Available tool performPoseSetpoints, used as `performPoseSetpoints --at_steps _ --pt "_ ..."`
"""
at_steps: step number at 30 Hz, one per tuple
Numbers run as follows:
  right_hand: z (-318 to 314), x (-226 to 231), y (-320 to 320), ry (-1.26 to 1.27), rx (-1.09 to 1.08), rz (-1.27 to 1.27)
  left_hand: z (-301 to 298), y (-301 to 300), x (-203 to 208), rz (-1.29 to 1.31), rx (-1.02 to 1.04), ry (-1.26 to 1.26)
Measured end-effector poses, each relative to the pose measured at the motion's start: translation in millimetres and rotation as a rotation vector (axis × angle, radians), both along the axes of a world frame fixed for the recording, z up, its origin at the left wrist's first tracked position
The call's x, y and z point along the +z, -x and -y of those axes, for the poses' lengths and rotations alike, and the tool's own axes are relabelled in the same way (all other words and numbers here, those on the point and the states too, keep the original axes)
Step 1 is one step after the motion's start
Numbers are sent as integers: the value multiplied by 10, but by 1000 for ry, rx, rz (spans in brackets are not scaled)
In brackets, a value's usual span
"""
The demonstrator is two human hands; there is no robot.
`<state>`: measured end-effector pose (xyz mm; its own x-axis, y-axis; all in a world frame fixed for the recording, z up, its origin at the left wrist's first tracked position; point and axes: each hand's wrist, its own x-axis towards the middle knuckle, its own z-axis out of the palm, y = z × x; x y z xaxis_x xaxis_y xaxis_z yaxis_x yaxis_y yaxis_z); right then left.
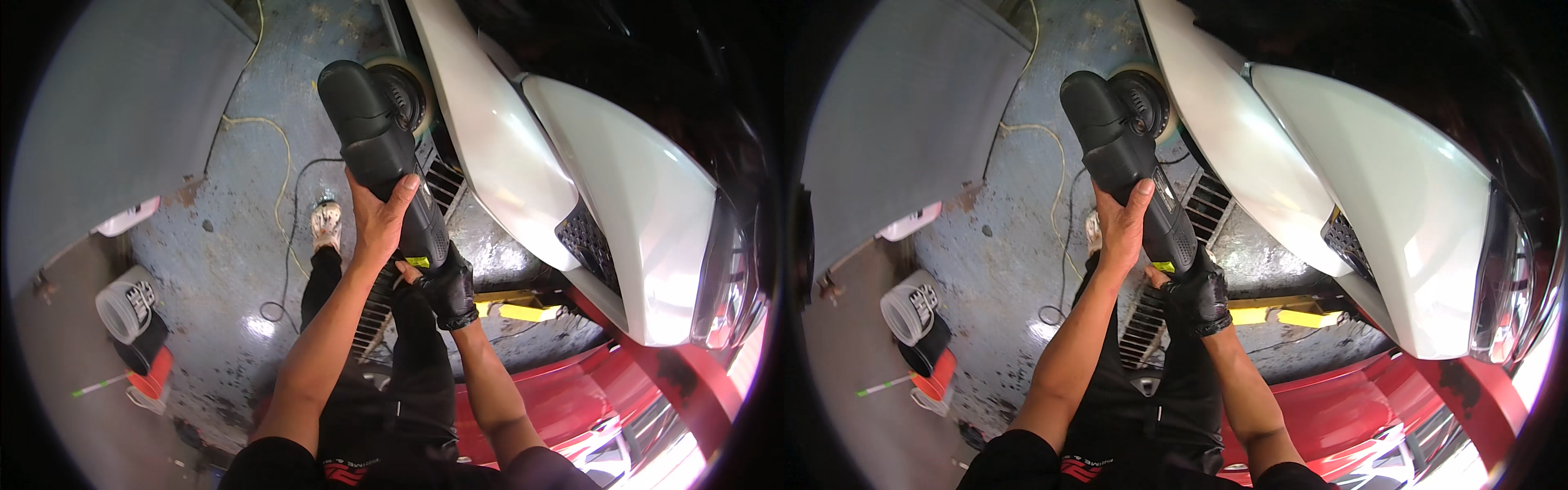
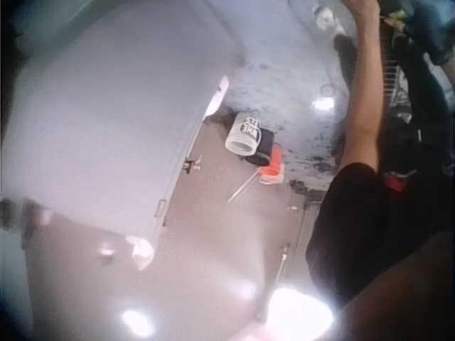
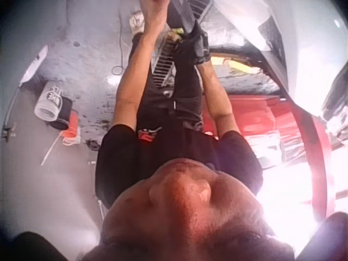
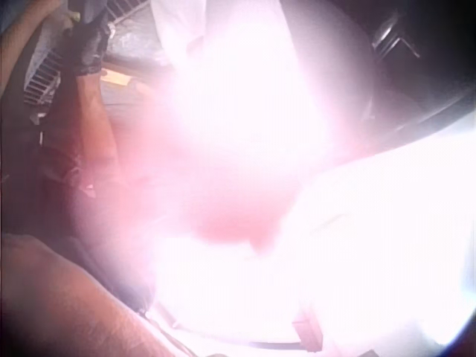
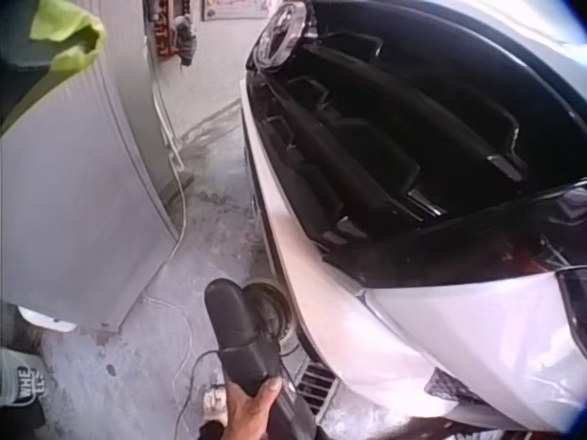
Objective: The person uses a rotary polisher with a green pad to polish the front bumper and hood of a white car. They apply polishing compound to the pad and work systematically across the front fascia, including the grille area and lower bumper, in a professional garage setting.
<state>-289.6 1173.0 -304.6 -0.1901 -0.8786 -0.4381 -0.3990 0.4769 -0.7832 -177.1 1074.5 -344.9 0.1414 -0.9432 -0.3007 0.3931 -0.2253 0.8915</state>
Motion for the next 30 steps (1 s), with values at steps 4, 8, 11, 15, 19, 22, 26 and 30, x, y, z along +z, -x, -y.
performPoseSetpoints --at_steps 4,8,11,15,19,22,26,30 --pt "-268 -208 313 18 97 -59 -346 190 -119 -37 41 -14" --pt "-480 -451 587 57 154 -67 -644 389 -280 -27 76 -28" --pt "-631 -695 828 57 222 -138 -810 510 -366 -81 94 -42" --pt "-788 -961 1070 128 312 -202 -970 624 -540 -62 105 -48" --pt "-942 -1200 1294 97 334 -246 -1136 782 -643 -140 122 -38" --pt "-923 -1366 1428 118 374 -247 -1132 865 -718 -144 138 -27" --pt "-769 -1429 1448 140 415 -212 -1132 908 -823 -163 138 -43" --pt "-836 -1626 1605 126 465 -232 -1211 1000 -967 -182 170 -64"
